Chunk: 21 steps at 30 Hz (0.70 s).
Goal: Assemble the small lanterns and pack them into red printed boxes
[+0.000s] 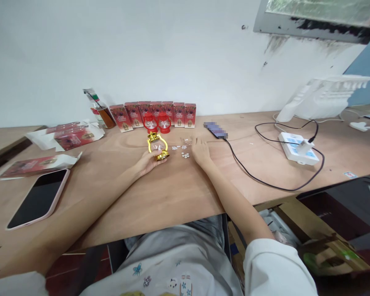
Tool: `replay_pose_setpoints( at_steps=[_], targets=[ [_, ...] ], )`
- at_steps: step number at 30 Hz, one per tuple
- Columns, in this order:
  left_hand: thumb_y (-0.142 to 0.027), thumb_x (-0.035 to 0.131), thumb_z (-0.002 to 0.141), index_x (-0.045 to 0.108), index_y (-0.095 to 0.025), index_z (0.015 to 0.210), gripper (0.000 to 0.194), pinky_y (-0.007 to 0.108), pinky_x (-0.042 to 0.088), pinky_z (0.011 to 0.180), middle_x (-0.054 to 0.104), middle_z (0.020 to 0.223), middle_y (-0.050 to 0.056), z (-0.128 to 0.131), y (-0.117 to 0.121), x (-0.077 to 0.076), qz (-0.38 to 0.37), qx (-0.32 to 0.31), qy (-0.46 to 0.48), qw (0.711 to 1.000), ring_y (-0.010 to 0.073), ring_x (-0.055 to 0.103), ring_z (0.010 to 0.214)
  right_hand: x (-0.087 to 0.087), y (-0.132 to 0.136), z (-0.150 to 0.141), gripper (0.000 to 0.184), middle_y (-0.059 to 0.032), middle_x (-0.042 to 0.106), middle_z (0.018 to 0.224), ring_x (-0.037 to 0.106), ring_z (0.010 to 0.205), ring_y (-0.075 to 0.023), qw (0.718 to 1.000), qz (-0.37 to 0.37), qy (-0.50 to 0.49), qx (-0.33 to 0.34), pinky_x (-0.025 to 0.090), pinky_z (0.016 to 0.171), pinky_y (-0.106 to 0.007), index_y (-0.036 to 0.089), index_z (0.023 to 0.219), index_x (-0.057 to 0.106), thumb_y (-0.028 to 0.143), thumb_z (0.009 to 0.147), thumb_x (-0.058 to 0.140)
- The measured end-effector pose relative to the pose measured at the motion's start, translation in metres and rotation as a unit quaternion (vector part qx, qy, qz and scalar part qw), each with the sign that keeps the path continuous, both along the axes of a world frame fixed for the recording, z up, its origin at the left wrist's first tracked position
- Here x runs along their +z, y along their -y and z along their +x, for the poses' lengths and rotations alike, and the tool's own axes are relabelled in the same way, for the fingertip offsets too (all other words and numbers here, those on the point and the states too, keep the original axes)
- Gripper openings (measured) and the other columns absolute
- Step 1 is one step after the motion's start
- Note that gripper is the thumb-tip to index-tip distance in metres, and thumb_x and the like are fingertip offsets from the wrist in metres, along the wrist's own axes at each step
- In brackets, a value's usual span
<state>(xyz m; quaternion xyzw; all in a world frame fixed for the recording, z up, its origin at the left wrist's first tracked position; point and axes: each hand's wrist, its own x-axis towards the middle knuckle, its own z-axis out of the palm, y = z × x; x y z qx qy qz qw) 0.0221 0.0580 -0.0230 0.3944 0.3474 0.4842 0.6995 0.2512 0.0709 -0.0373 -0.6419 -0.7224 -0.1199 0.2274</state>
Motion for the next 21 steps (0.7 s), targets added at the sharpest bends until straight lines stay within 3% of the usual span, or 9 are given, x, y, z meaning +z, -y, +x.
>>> replay_pose_setpoints(
  at_steps=[3,6,9,11,13,16,18,21],
  targets=[
    [-0.020,0.066,0.070,0.059,-0.013,0.095,0.027,0.025,0.053,0.062,0.067,0.088,0.008,0.001,0.001,0.000,0.014,0.006,-0.011,1.000,0.0157,0.063,0.078,-0.002,-0.003,0.007,0.031,-0.0172,0.060,0.103,0.057,0.087,-0.0225,0.975,0.069,-0.210,0.009,0.044,0.078,-0.035,0.010,0.108,0.056,0.017,0.091,0.031],
    [-0.027,0.066,0.070,0.055,-0.017,0.096,0.030,0.024,0.050,0.057,0.066,0.086,0.005,0.001,0.001,0.000,0.022,-0.002,-0.015,1.000,0.0150,0.062,0.072,0.000,-0.004,0.011,0.027,-0.0091,0.062,0.094,0.055,0.083,-0.0177,0.915,0.100,-0.389,0.031,0.044,0.078,-0.031,0.016,0.093,0.057,0.029,0.092,0.034],
    [-0.029,0.067,0.068,0.054,-0.020,0.094,0.030,0.023,0.048,0.060,0.064,0.084,0.001,0.001,-0.001,-0.002,0.024,-0.002,-0.017,1.000,0.0134,0.061,0.072,0.006,-0.001,0.008,0.022,-0.0021,0.059,0.082,0.051,0.070,-0.0127,0.853,0.072,-0.513,0.061,0.043,0.069,-0.025,0.019,0.083,0.054,0.035,0.091,0.040],
    [-0.029,0.067,0.066,0.056,-0.020,0.093,0.031,0.023,0.047,0.063,0.063,0.086,0.000,0.002,-0.002,-0.004,0.043,0.005,-0.019,0.999,0.0128,0.060,0.074,0.012,0.002,0.002,0.020,0.0017,0.055,0.075,0.046,0.060,-0.0096,0.789,0.047,-0.603,0.102,0.040,0.060,-0.021,0.021,0.079,0.049,0.037,0.090,0.044],
    [-0.030,0.067,0.065,0.057,-0.019,0.093,0.031,0.023,0.045,0.063,0.063,0.086,0.000,0.003,-0.005,-0.008,0.071,0.028,-0.028,0.997,0.0129,0.057,0.075,0.020,0.006,-0.004,0.021,0.0050,0.048,0.067,0.040,0.052,-0.0079,0.705,0.012,-0.692,0.153,0.036,0.052,-0.019,0.022,0.077,0.045,0.038,0.090,0.049],
    [-0.031,0.068,0.064,0.058,-0.020,0.090,0.030,0.023,0.043,0.065,0.062,0.085,-0.001,0.003,-0.008,-0.016,0.122,0.062,-0.068,0.988,0.0135,0.056,0.077,0.032,0.015,-0.007,0.024,0.0086,0.030,0.055,0.027,0.044,-0.0081,0.591,-0.053,-0.774,0.220,0.030,0.044,-0.018,0.023,0.073,0.039,0.034,0.091,0.049],
    [-0.030,0.069,0.064,0.059,-0.020,0.091,0.030,0.023,0.043,0.071,0.062,0.087,-0.002,0.001,-0.011,-0.021,0.167,0.062,-0.098,0.979,0.0137,0.057,0.082,0.038,0.020,-0.007,0.030,0.0094,0.019,0.051,0.017,0.041,-0.0087,0.543,-0.095,-0.797,0.248,0.025,0.039,-0.018,0.023,0.068,0.035,0.034,0.093,0.046],
    [-0.029,0.068,0.066,0.062,-0.020,0.094,0.030,0.024,0.043,0.079,0.063,0.091,-0.002,-0.001,-0.013,-0.026,0.217,0.034,-0.131,0.967,0.0147,0.057,0.089,0.043,0.026,-0.006,0.039,0.0103,0.013,0.047,0.006,0.041,-0.0084,0.498,-0.151,-0.815,0.255,0.017,0.035,-0.018,0.022,0.063,0.029,0.041,0.093,0.046]
  ],
)
